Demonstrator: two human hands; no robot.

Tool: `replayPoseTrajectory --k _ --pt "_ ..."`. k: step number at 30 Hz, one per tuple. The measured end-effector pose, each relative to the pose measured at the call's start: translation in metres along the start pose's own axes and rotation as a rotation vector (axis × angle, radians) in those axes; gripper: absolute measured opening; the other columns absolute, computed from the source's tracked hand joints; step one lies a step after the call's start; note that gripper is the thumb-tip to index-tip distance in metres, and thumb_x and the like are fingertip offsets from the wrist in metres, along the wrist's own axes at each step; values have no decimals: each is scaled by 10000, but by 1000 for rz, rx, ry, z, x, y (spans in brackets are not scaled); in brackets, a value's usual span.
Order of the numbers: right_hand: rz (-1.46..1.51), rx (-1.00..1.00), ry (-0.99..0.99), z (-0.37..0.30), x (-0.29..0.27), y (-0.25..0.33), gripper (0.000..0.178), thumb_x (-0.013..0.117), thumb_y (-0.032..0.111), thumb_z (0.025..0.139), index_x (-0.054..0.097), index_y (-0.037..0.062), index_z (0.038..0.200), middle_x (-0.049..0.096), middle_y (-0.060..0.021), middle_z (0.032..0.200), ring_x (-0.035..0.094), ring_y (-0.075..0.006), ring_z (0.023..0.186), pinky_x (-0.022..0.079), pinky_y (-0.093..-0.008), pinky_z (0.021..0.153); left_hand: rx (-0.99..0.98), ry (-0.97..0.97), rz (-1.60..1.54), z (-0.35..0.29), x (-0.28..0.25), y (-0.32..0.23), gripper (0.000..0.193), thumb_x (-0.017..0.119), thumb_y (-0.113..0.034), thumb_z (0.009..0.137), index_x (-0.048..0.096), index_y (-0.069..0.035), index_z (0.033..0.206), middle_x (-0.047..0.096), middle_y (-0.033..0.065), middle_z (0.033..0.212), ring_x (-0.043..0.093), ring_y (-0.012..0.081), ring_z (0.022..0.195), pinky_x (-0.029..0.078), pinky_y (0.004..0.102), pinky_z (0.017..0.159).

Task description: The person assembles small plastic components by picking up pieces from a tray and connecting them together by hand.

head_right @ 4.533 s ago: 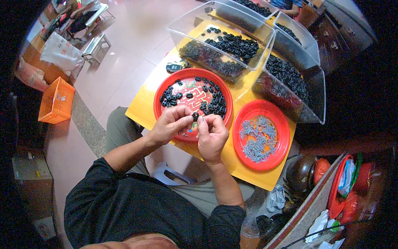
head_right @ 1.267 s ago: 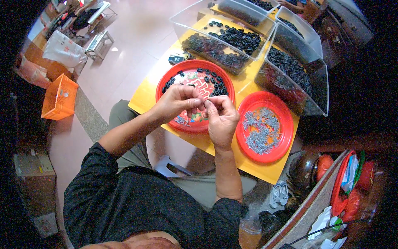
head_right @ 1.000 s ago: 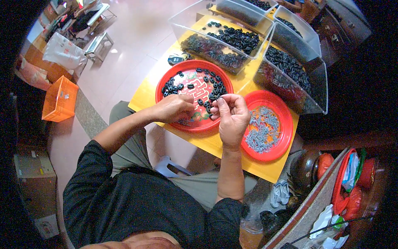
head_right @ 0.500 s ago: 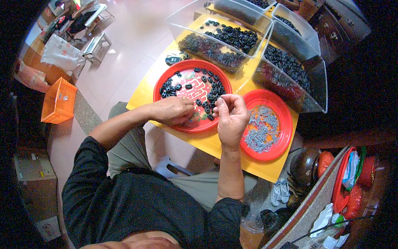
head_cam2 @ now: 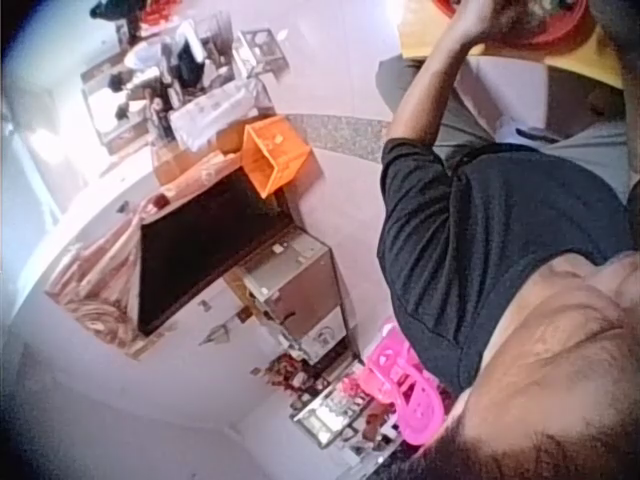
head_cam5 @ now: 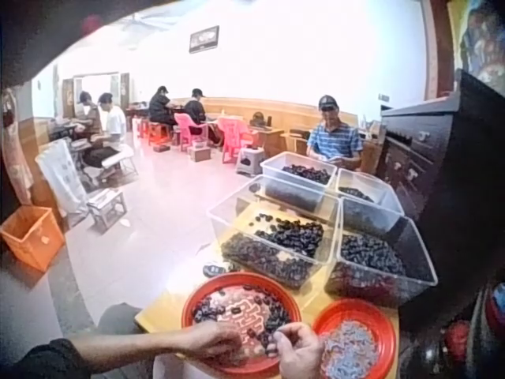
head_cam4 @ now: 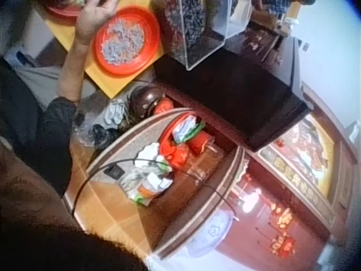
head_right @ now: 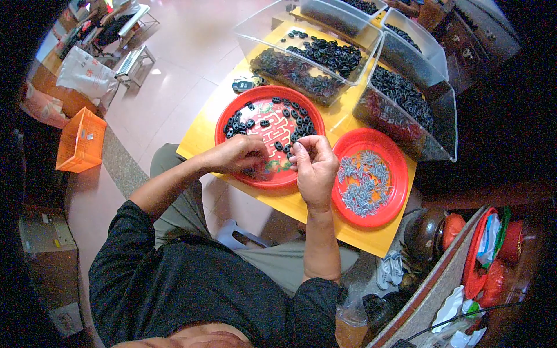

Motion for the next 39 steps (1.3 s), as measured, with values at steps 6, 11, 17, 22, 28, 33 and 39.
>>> replayPoseTrajectory --k 6,11,17,22,28,33,39 --pt "-7 -7 14 1 3 -2 30 576 19 870 556 1 882 605 -42 756 578 -80 624 492 -211 550 11 33 200 -2 3 -7 65 549 -41 786 584 1 820 585 158 838 605 334 772 486 399 700" --pt "-5 -20 15 2 2 -3 27 576 14 869 576 -4 888 603 -35 748 573 -73 624 491 -212 552 20 11 256 -2 4 -4 76 572 -29 778 610 -6 840 607 160 834 620 327 788 495 388 701" --pt "-42 11 82 -1 8 -5 84 585 -10 853 627 -15 925 605 -17 763 563 -55 631 489 -201 561 -178 -174 -537 -6 1 4 99 642 -34 819 655 2 911 647 25 788 609 100 735 494 251 652" --pt "23 -16 181 -5 16 -8 85 595 -31 836 634 -25 911 591 -21 828 567 -55 652 479 -194 571 -218 -205 -838 -9 5 -15 81 587 -112 896 601 -34 913 572 -40 762 527 33 664 434 189 581" --pt "-40 -101 203 -9 24 -7 99 600 -35 830 635 -27 922 585 -39 827 581 -69 661 482 -196 582 -216 -217 -873 -11 8 -21 113 544 -150 926 565 -42 905 544 -38 783 494 27 664 414 187 576" --pt "-52 -110 202 -9 25 -6 101 599 -39 828 635 -26 921 584 -43 820 585 -75 666 488 -203 586 -233 -226 -824 -11 7 -25 130 541 -158 927 560 -34 891 534 -38 770 481 24 660 403 187 569" --pt "-90 -139 204 -10 26 -7 98 603 -49 818 631 -29 910 584 -51 811 588 -89 672 490 -213 587 -227 -256 -774 -10 13 -20 126 544 -153 924 556 -31 894 515 -51 739 459 22 638 376 188 543"
Point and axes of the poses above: each hand's wrist, its own z-axis towards the middle knuckle, its own x-axis out of the palm, y = z × x, the point moved 2 cm from there along z, towards the middle knuckle
